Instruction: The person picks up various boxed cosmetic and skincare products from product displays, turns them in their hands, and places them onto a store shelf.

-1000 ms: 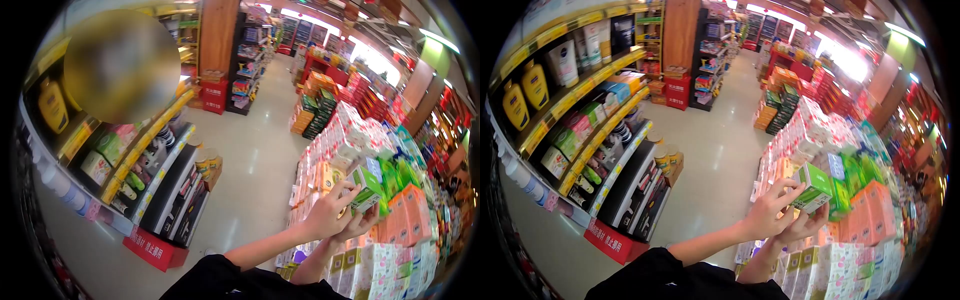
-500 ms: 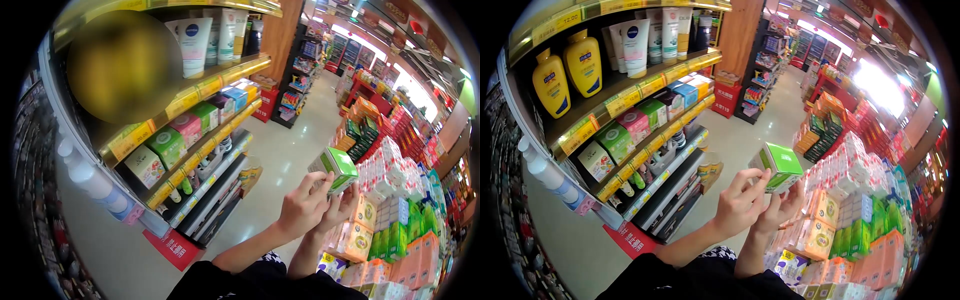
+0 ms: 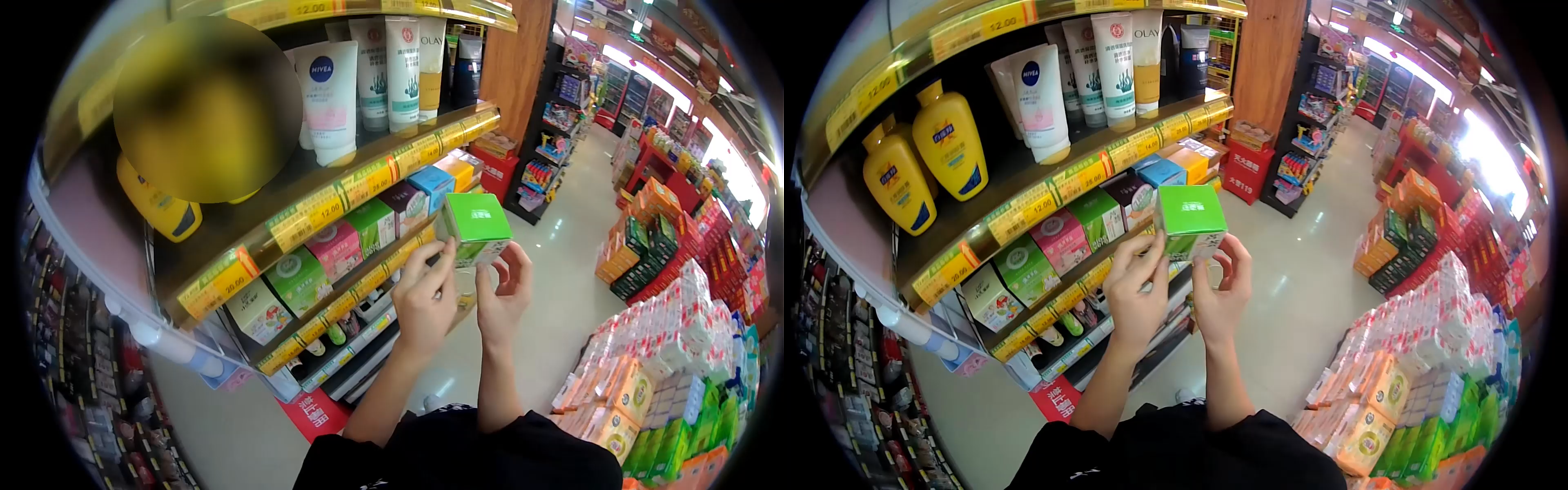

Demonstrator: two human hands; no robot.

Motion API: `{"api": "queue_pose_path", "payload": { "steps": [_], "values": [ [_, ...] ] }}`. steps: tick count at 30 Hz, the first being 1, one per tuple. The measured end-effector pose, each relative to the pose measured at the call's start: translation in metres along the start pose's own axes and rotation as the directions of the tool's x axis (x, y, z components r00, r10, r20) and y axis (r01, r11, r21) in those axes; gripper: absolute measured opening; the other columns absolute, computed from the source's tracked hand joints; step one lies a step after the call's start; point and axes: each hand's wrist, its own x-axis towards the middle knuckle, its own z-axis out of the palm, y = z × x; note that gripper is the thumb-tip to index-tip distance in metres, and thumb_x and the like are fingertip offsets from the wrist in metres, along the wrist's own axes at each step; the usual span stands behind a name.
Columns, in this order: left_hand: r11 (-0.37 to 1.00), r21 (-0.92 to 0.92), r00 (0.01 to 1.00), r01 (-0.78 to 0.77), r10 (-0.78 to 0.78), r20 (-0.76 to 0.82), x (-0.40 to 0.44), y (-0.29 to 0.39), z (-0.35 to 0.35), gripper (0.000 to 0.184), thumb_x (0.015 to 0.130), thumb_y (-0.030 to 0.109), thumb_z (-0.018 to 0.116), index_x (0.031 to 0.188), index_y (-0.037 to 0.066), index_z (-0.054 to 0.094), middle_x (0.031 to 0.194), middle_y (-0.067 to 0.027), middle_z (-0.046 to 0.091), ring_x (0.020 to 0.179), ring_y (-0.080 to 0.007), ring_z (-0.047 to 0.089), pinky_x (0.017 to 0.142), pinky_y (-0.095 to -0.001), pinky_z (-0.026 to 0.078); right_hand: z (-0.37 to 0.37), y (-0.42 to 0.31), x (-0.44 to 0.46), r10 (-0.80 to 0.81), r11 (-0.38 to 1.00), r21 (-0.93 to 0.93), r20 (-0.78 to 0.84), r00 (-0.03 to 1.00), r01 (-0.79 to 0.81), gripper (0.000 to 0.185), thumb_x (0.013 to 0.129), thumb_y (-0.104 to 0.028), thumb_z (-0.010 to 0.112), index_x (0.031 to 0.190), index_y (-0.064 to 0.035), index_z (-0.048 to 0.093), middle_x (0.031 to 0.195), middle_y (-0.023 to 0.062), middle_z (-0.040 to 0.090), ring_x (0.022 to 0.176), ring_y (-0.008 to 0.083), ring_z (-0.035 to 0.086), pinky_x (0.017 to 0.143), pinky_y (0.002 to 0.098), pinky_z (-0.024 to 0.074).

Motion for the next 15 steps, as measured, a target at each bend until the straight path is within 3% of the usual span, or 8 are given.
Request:
{"api": "queue_pose_path", "payload": {
  "steps": [6,9,10,15],
  "values": [
    [0.988,0.15,0.994,-0.039,0.054,-0.093,0.03,-0.028,0.002,0.037,0.082,-0.01,0.07,0.118,0.0,0.072,0.108,-0.011,0.068,0.078,-0.0142,0.067,0.065,-0.0259,0.053,0.032,0.023,0.032,-0.036,0.999,0.039,0.1,0.994,0.032,0.044,0.082,0.006,0.071,0.124,-0.0005,0.06,0.119,0.0093,0.064,0.107,0.0175,0.062,0.095,0.0327,0.0483],
    [0.986,0.163,0.991,0.03,-0.008,-0.132,0.034,-0.037,0.001,0.032,0.085,-0.008,0.068,0.116,-0.001,0.071,0.106,-0.0132,0.068,0.077,-0.0228,0.068,0.07,-0.0299,0.055,0.045,0.033,0.038,-0.05,0.997,0.063,0.138,0.989,0.041,0.044,0.082,0.007,0.071,0.124,-0.0007,0.06,0.116,0.0102,0.065,0.106,0.0183,0.063,0.094,0.0322,0.0485],
    [0.979,0.201,0.991,0.039,-0.012,-0.135,0.033,-0.042,-0.001,0.036,0.082,-0.01,0.07,0.117,-0.002,0.072,0.108,-0.0121,0.068,0.084,-0.0151,0.067,0.066,-0.026,0.054,0.049,0.035,0.039,-0.051,0.997,0.069,0.15,0.987,0.042,0.044,0.082,0.007,0.071,0.124,-0.0009,0.06,0.115,0.0104,0.065,0.105,0.0187,0.063,0.094,0.032,0.0486],
    [0.934,0.356,0.976,0.016,0.063,-0.208,0.035,-0.045,-0.011,0.035,0.083,-0.011,0.069,0.116,-0.002,0.072,0.109,-0.012,0.067,0.084,-0.015,0.066,0.065,-0.024,0.054,0.067,0.042,0.037,-0.084,0.993,0.102,0.222,0.971,0.062,0.046,0.08,0.008,0.072,0.123,-0.0005,0.06,0.112,0.0119,0.066,0.103,0.0205,0.064,0.091,0.0328,0.0504]
  ]
}}
